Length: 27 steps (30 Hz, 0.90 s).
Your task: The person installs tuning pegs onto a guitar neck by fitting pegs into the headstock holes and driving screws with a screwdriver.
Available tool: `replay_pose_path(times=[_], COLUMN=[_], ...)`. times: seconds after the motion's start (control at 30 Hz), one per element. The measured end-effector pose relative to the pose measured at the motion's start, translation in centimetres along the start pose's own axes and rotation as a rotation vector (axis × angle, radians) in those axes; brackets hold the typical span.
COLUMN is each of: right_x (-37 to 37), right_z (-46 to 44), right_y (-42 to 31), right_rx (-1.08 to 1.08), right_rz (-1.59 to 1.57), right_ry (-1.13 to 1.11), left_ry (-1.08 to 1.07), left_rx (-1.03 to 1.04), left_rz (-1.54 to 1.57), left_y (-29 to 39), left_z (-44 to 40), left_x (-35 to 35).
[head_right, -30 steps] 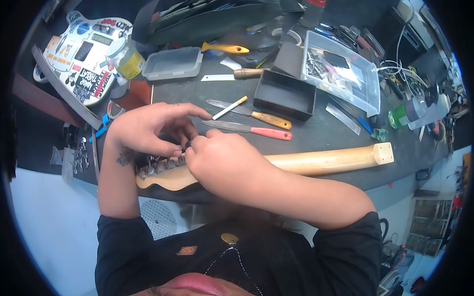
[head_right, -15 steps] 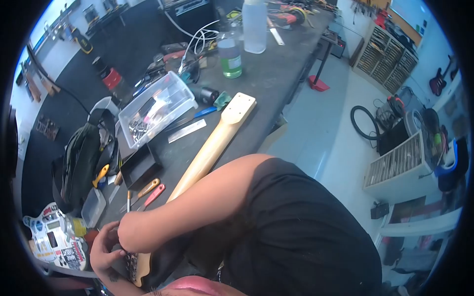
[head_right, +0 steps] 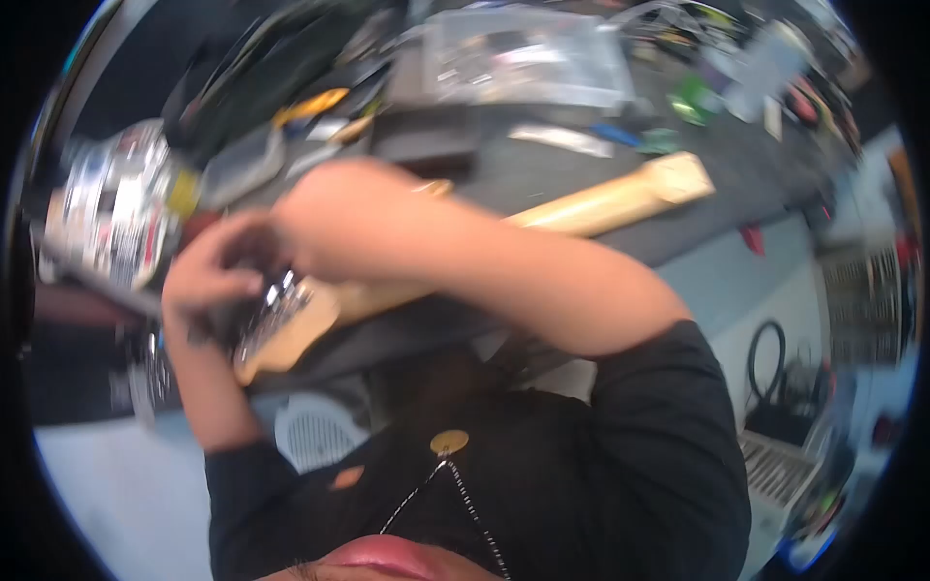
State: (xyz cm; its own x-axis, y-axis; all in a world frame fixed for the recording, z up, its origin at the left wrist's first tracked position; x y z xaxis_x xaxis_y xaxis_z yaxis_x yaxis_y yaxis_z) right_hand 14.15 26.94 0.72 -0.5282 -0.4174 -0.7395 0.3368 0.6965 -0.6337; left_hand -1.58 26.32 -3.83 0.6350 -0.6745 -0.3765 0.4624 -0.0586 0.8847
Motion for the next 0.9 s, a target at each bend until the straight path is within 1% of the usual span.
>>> replay_pose_path(times=[0.03,0.07,0.1,0.17,0.27,0.37,0.47,0.5,0.53,0.57,0.6,0.63,0.67,0.77,0.83,0.9], right_x=[-0.6,-0.8,-0.5,0.5,2.7,3.7,4.7,5.3,6.2,5.5,4.9,5.1,4.6,5.1,6.2,6.5], right_z=[-0.1,0.1,0.1,0.3,0.6,0.7,0.2,0.1,-0.1,0.0,0.3,0.4,0.5,0.4,0.0,-0.3], right_y=[0.1,-0.4,-0.6,-0.4,-0.7,-0.9,-0.7,-0.4,0.3,-0.3,-1.0,-0.7,-0.9,-0.9,-0.1,0.1], right_rx=[-0.004,-0.060,-0.065,-0.046,-0.046,0.038,-0.005,0.011,0.061,0.095,0.050,0.023,0.005,-0.095,-0.013,-0.022], right_rz=[0.055,0.073,0.078,-0.008,-0.040,-0.144,-0.121,-0.085,-0.079,-0.131,-0.084,-0.063,-0.069,-0.087,-0.073,-0.167], right_ry=[0.014,0.070,0.065,-0.023,-0.158,-0.273,-0.251,-0.263,-0.276,-0.272,-0.274,-0.275,-0.245,-0.126,-0.196,-0.201], left_ry=[0.021,-0.004,-0.021,-0.014,-0.007,-0.008,-0.013,-0.002,0.027,0.049,0.062,0.016,0.050,0.106,0.150,0.127], left_rx=[-0.003,0.046,0.035,0.061,0.089,0.112,0.104,0.071,-0.005,0.004,0.066,0.017,0.038,0.031,0.054,0.070], left_rz=[-0.062,-0.032,-0.075,-0.092,-0.083,-0.091,-0.098,-0.091,-0.122,-0.115,-0.222,-0.077,-0.021,0.035,0.070,0.081], left_y=[0.3,0.3,0.5,0.6,0.7,0.9,0.7,1.1,0.5,0.4,-0.2,0.1,0.4,0.5,0.7,0.8], left_z=[0.2,0.3,0.5,0.1,0.2,0.2,-0.1,0.1,0.5,0.7,0.6,0.3,0.3,0.3,0.5,0.6], left_x=[-0.1,0.1,-0.1,0.0,-0.1,-0.2,-0.1,0.0,-0.2,-0.1,-0.8,-0.1,-0.1,-0.7,-1.2,-1.6])
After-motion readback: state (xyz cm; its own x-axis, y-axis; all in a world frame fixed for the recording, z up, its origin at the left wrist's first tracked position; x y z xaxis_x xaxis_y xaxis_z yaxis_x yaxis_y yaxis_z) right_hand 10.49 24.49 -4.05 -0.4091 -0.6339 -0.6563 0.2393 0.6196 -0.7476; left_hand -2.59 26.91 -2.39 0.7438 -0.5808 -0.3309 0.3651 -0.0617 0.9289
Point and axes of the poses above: each hand's wrist, its own z-axis away from the middle knuckle, its own x-axis out of the palm, y = z × x, the point moved 10 cm from there along -z, towards the middle knuckle, and after that the axes turned 11 degrees about -z, right-handed, at the moved point
